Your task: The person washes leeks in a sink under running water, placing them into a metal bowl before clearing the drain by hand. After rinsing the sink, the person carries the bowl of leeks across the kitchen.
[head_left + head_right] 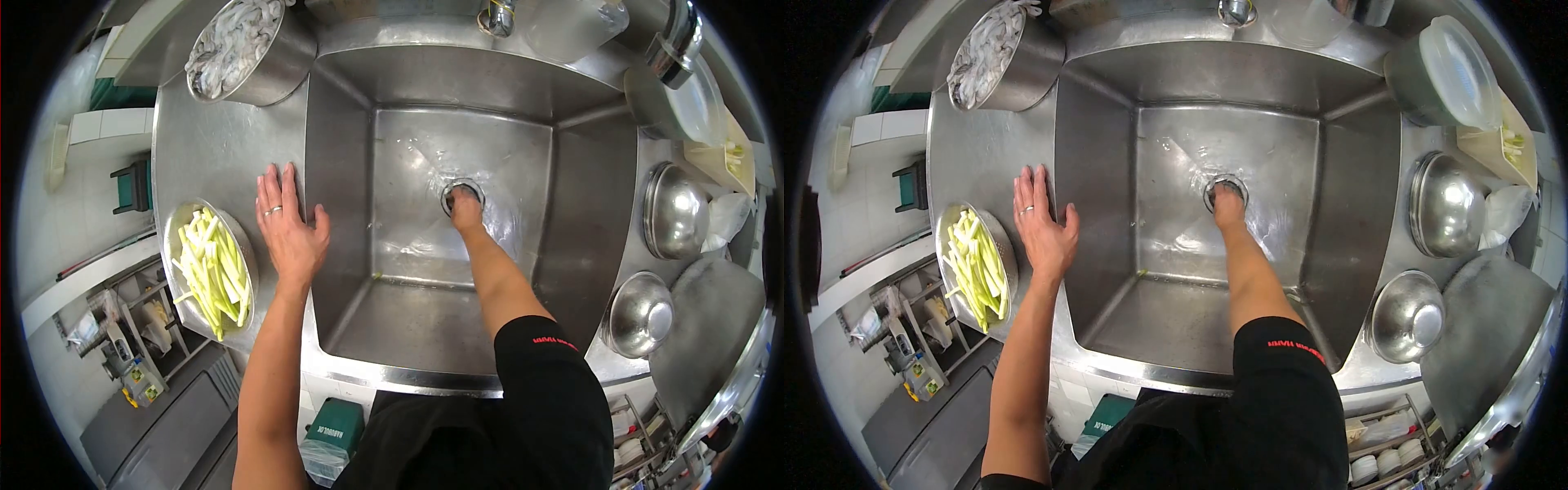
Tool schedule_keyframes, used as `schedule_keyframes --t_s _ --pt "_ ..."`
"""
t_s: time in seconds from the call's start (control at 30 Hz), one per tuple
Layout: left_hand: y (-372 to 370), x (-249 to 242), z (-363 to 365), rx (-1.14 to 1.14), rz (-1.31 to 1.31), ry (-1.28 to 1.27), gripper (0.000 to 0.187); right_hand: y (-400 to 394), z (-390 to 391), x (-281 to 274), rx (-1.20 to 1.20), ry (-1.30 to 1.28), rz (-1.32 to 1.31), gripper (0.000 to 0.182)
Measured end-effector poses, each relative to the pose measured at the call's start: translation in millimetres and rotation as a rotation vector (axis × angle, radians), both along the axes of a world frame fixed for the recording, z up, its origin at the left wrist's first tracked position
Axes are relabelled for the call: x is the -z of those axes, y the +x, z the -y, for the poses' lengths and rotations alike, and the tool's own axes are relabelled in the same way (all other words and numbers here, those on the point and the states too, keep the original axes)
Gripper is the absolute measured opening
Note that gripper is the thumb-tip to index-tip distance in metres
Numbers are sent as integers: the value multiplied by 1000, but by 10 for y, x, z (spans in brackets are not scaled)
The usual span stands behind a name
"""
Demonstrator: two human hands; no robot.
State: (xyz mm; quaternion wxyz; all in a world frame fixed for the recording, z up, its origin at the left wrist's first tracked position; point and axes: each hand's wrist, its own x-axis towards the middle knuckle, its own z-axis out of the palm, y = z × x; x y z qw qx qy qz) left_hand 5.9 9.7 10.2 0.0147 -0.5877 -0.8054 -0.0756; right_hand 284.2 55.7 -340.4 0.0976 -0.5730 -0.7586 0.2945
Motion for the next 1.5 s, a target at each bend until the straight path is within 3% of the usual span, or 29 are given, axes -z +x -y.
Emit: schedule_keyframes --t_s 0.33,0.63,0.83,1.03,1.13,1.27,1.33,1.43,1.5 --pt "-27 58 0 28 5 20 77 83 -185 -51 -258 60 144 8" --pt "-21 45 11 25 -14 3 78 57 -137 -5 -170 6 76 13" --pt "-19 53 15 41 -1 28 78 60 -227 40 -201 -44 183 14" --pt "-19 37 27 40 -2 30 78 154 -270 -262 -90 -193 69 25" --pt "-12 16 31 25 9 22 78 399 -496 -639 -88 -356 205 29" --pt "-4 6 30 17 11 13 78 1115 -869 -659 64 -230 397 36" --pt "-5 8 32 15 10 11 78 1584 -805 -409 -7 -282 484 38" --pt "-16 8 37 9 17 15 78 1705 -417 -715 -2 -452 562 41" --pt "-10 0 36 2 14 14 78 1655 81 -598 259 -483 506 41"
